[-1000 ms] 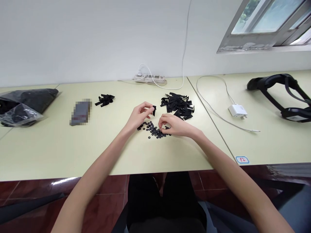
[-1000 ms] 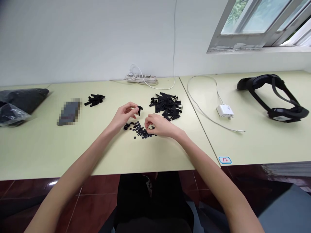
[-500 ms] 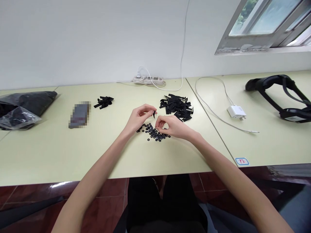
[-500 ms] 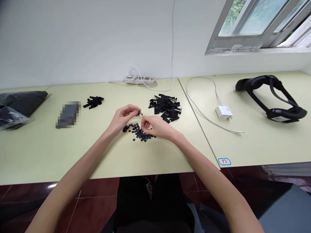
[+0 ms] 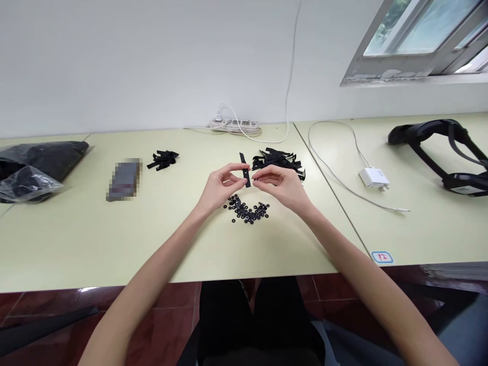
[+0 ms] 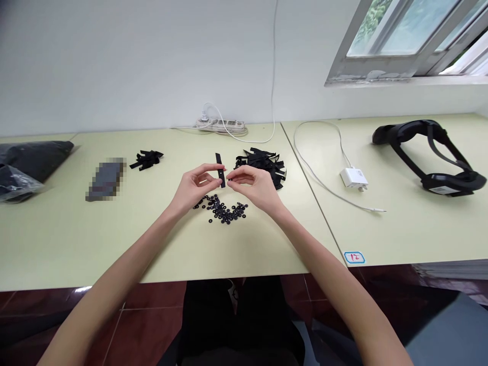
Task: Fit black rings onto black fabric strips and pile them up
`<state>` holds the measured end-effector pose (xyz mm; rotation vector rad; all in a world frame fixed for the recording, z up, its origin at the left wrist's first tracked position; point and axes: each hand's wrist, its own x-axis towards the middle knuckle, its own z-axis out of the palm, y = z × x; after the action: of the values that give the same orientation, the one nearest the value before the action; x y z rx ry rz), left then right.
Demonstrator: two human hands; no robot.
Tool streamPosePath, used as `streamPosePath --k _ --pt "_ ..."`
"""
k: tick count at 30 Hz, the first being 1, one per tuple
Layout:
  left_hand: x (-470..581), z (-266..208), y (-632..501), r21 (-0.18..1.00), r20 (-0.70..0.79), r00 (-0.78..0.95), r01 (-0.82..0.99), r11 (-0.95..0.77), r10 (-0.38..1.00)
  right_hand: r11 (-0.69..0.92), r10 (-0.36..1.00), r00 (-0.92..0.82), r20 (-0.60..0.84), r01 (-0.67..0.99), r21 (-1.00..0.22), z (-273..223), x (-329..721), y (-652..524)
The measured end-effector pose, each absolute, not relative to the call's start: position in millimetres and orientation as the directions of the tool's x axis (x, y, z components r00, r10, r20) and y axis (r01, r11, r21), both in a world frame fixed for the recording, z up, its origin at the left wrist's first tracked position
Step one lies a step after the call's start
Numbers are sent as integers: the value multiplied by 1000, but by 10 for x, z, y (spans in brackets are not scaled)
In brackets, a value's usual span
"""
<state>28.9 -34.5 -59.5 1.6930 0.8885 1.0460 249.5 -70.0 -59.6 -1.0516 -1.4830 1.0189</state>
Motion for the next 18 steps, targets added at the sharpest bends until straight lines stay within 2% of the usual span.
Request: streamPosePath --k 6,18 --pt "306 -596 -374 946 247 389 101 -308 887 318 945 -102 310 76 -945 -605 2484 -700" --pt "352 -603 -435 917 322 419 85 -389 849 294 955 -41 292 66 -953 -666 2465 -679"
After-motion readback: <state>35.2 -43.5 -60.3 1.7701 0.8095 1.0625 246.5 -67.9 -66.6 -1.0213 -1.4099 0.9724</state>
